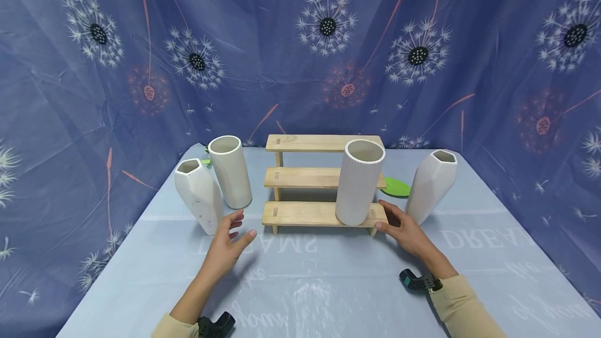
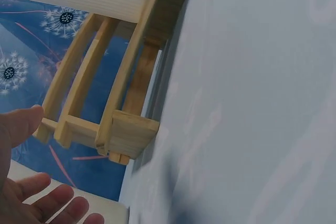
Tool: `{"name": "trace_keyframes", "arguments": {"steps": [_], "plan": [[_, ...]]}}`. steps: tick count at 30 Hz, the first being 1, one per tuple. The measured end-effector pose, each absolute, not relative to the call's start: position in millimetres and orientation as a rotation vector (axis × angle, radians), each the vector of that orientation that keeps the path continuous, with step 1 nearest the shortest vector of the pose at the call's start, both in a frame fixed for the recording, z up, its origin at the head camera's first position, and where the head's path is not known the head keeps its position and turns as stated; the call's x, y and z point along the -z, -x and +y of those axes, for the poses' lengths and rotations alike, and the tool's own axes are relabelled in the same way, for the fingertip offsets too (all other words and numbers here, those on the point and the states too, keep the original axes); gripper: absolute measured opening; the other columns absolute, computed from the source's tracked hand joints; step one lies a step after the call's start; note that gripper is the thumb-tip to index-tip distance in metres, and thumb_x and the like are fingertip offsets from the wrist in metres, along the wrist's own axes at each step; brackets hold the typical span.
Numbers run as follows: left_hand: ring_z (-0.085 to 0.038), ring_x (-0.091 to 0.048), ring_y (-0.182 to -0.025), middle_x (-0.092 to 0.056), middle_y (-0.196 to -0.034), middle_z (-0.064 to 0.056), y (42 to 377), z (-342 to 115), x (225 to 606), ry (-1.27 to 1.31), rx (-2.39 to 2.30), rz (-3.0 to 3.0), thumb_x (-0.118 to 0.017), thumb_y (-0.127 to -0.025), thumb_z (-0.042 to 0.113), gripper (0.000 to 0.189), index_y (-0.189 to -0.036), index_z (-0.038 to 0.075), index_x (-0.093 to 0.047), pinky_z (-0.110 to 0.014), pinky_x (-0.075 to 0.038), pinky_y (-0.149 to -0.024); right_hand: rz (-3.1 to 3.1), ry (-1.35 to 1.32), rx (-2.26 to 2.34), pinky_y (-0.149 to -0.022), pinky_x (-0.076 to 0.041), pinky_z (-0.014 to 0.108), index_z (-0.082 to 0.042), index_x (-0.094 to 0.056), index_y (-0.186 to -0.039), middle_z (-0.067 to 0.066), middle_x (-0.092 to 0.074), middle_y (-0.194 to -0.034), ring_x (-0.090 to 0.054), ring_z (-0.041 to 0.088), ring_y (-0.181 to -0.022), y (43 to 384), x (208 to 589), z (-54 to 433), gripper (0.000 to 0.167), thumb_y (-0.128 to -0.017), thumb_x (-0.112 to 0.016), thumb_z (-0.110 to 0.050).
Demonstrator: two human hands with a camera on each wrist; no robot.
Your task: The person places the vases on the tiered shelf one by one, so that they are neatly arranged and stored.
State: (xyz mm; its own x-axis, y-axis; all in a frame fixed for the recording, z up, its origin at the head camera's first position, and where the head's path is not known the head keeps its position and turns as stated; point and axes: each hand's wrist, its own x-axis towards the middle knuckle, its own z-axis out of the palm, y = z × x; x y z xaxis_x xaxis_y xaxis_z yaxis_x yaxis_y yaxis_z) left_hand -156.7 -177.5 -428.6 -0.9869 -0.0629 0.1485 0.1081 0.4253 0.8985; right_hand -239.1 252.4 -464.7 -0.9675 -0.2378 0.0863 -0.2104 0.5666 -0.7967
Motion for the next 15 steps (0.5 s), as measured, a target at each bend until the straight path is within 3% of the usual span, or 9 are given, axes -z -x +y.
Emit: {"name": "trace_keyframes", "arguments": {"steps": [7, 15], "plan": [[-0.031, -0.044, -0.124, -0.044, -0.136, -0.019, 145.5, -185.7, 425.7, -0.026, 1.549, -2.478, -0.067, -0.088, 0.020, 0.061, -0.139, 0.003, -0.037, -0.048, -0.038, -0.101, 2.751, 0.400, 1.403, -0.095, -0.045, 0.045, -0.007, -0.032, -0.147, 0.022, -0.048, -0.137, -0.053, 0.035, -0.118, 237.2, 463.4, 252.1, 0.074, -0.088, -0.064, -0.038], [-0.021, -0.044, -0.123, -0.046, -0.137, -0.015, 138.2, -195.0, 425.4, -0.141, 1.527, -2.400, -0.066, -0.089, 0.021, 0.059, -0.138, 0.004, -0.038, -0.033, -0.040, -0.098, 2.746, 0.398, 1.414, -0.095, -0.044, 0.045, -0.007, -0.031, -0.147, 0.022, -0.047, -0.138, -0.053, 0.035, -0.118, 236.7, 463.0, 251.9, 0.074, -0.088, -0.064, -0.037]]}}
